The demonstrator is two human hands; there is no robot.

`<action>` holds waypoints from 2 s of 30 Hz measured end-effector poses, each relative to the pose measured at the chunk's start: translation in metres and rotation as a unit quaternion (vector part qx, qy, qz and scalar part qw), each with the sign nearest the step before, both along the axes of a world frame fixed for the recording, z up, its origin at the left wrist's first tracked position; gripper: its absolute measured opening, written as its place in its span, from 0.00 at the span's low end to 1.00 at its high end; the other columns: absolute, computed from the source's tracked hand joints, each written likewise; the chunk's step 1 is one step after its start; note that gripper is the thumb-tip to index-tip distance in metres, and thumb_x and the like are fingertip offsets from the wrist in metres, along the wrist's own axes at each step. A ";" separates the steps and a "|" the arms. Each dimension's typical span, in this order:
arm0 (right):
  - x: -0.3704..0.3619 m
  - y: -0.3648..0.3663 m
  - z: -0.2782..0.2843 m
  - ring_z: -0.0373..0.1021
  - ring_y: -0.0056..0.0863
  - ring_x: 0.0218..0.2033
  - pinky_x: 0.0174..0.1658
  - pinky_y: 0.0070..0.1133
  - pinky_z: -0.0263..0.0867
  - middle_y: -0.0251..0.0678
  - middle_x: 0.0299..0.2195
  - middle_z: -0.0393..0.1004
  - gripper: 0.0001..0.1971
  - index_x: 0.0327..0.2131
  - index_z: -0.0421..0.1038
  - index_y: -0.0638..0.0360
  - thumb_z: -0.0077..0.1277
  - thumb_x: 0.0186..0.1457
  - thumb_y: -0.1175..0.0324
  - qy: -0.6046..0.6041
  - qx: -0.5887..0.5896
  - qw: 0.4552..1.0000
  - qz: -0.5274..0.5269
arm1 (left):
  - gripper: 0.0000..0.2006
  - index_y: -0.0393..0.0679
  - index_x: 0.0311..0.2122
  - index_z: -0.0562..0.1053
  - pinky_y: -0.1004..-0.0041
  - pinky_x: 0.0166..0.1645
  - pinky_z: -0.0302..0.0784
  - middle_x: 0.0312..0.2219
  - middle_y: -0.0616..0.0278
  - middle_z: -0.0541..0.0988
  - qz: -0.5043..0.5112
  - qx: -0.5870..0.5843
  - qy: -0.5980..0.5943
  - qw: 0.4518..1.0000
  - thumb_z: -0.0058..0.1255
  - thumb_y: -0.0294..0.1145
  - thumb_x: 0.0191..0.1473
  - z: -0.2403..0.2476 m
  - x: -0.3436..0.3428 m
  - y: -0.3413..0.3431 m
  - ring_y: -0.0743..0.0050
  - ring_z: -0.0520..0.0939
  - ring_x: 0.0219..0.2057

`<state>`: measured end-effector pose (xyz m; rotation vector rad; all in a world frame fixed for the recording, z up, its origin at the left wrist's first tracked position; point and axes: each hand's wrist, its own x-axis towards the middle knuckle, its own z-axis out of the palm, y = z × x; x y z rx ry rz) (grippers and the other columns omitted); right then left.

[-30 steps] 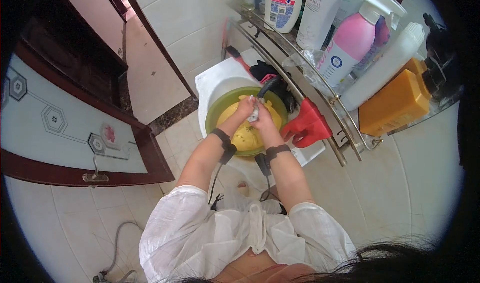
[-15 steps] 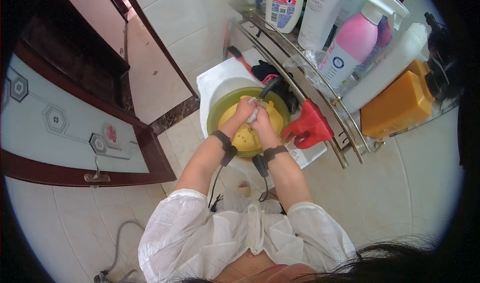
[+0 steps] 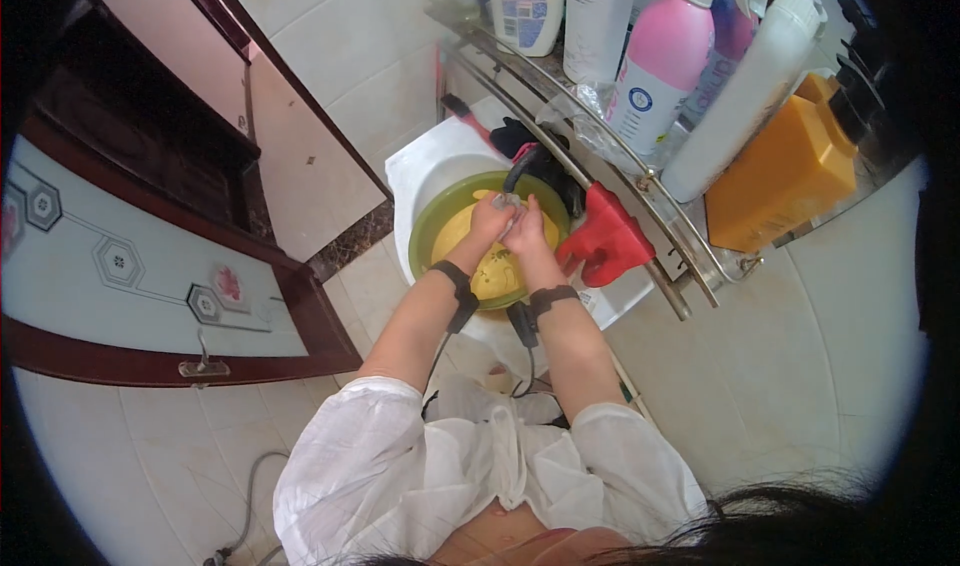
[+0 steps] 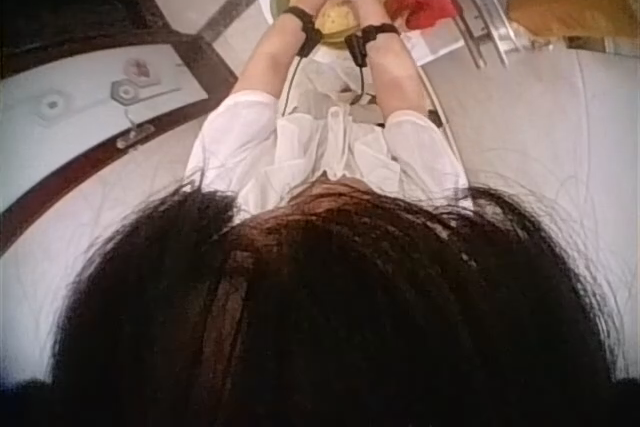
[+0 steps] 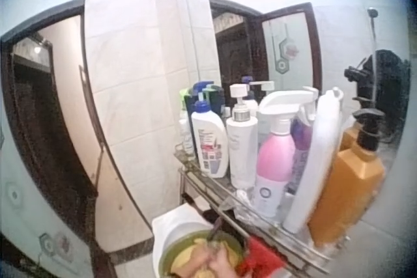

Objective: The recorder wipes the tiled bathroom walls with a cloth, rinsing it in a yellow basin between wipes.

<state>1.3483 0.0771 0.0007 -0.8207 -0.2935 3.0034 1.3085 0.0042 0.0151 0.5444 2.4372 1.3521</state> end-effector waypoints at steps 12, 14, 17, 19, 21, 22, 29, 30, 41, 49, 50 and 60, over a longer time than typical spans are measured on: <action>0.000 -0.006 -0.001 0.62 0.32 0.41 0.43 0.36 0.59 0.35 0.39 0.66 0.22 0.40 0.61 0.54 0.21 0.53 0.52 -0.023 0.052 0.997 0.058 | 0.08 0.35 0.30 0.69 0.74 0.30 0.68 0.23 0.58 0.72 0.084 0.157 -0.156 0.972 0.42 0.25 0.41 0.001 -0.009 -0.001 0.70 0.73 0.24; -0.003 -0.009 0.001 0.63 0.31 0.40 0.42 0.35 0.59 0.35 0.38 0.66 0.22 0.40 0.61 0.53 0.22 0.53 0.52 -0.015 0.021 0.999 0.047 | 0.12 0.35 0.32 0.69 0.72 0.34 0.67 0.26 0.54 0.73 0.083 0.123 -0.196 0.969 0.40 0.30 0.43 0.010 -0.007 0.003 0.68 0.73 0.29; -0.001 -0.022 0.009 0.64 0.31 0.38 0.41 0.33 0.61 0.35 0.36 0.67 0.21 0.38 0.62 0.52 0.22 0.53 0.51 0.016 -0.025 0.999 0.046 | 0.13 0.35 0.34 0.68 0.72 0.35 0.66 0.28 0.54 0.73 0.021 -0.033 -0.043 0.998 0.39 0.32 0.44 0.004 -0.019 -0.009 0.67 0.73 0.31; -0.007 -0.027 0.010 0.65 0.31 0.37 0.40 0.32 0.62 0.35 0.36 0.67 0.21 0.37 0.63 0.51 0.23 0.53 0.51 0.041 -0.040 0.997 0.048 | 0.15 0.36 0.35 0.68 0.72 0.37 0.65 0.30 0.53 0.72 -0.045 -0.191 0.101 0.975 0.38 0.34 0.45 -0.001 -0.028 -0.017 0.66 0.73 0.34; -0.022 -0.033 -0.005 0.67 0.29 0.32 0.33 0.27 0.65 0.34 0.33 0.68 0.19 0.35 0.63 0.51 0.24 0.53 0.52 0.052 -0.071 0.994 0.062 | 0.15 0.36 0.36 0.68 0.72 0.38 0.65 0.31 0.52 0.72 -0.073 -0.272 0.171 0.944 0.37 0.35 0.45 -0.006 -0.034 -0.028 0.65 0.72 0.35; -0.030 -0.031 -0.023 0.67 0.29 0.32 0.33 0.27 0.65 0.34 0.33 0.68 0.19 0.35 0.63 0.51 0.24 0.53 0.52 0.054 -0.071 0.994 0.060 | 0.16 0.38 0.38 0.67 0.71 0.40 0.64 0.33 0.53 0.72 -0.036 -0.265 0.121 0.956 0.36 0.37 0.47 -0.006 -0.035 -0.028 0.65 0.71 0.37; -0.046 -0.026 -0.044 0.65 0.25 0.20 0.19 0.21 0.61 0.31 0.25 0.68 0.12 0.30 0.65 0.54 0.39 0.50 0.57 -0.025 0.021 0.998 -0.059 | 0.18 0.36 0.42 0.64 0.71 0.41 0.65 0.35 0.52 0.72 0.001 -0.001 -0.101 0.995 0.34 0.40 0.52 0.011 -0.009 -0.038 0.66 0.72 0.36; -0.046 -0.032 -0.036 0.65 0.25 0.20 0.19 0.21 0.61 0.31 0.25 0.68 0.11 0.29 0.65 0.55 0.41 0.49 0.59 -0.035 0.060 0.995 -0.067 | 0.18 0.36 0.42 0.64 0.71 0.41 0.65 0.35 0.52 0.72 0.008 -0.001 -0.099 0.995 0.34 0.40 0.52 0.009 -0.012 -0.045 0.66 0.72 0.36; -0.025 -0.022 -0.016 0.66 0.27 0.20 0.20 0.23 0.62 0.37 0.24 0.68 0.10 0.29 0.64 0.62 0.41 0.49 0.64 -0.084 0.178 0.979 -0.056 | 0.16 0.36 0.38 0.68 0.73 0.41 0.64 0.31 0.55 0.73 -0.093 -0.037 0.061 0.993 0.32 0.36 0.52 -0.005 -0.005 -0.046 0.69 0.72 0.34; -0.021 -0.026 -0.032 0.66 0.28 0.26 0.27 0.24 0.64 0.33 0.27 0.68 0.17 0.31 0.64 0.55 0.35 0.49 0.52 0.000 0.165 0.986 0.011 | 0.17 0.38 0.43 0.65 0.76 0.45 0.61 0.37 0.56 0.70 -0.058 0.081 -0.060 0.993 0.32 0.37 0.52 0.004 -0.007 -0.023 0.69 0.69 0.40; -0.013 -0.029 -0.021 0.66 0.28 0.27 0.28 0.24 0.64 0.33 0.27 0.68 0.17 0.31 0.63 0.54 0.35 0.49 0.51 -0.012 0.144 0.989 0.018 | 0.17 0.38 0.43 0.64 0.76 0.46 0.60 0.38 0.56 0.70 -0.046 0.077 -0.163 0.982 0.33 0.35 0.51 0.015 -0.001 -0.023 0.69 0.69 0.41; -0.019 -0.007 -0.017 0.63 0.31 0.37 0.42 0.37 0.56 0.31 0.34 0.67 0.24 0.36 0.62 0.46 0.29 0.46 0.40 -0.017 0.136 0.988 0.074 | 0.16 0.38 0.39 0.66 0.74 0.40 0.65 0.31 0.55 0.72 -0.025 0.048 0.033 0.998 0.43 0.31 0.43 -0.008 0.000 -0.012 0.69 0.72 0.34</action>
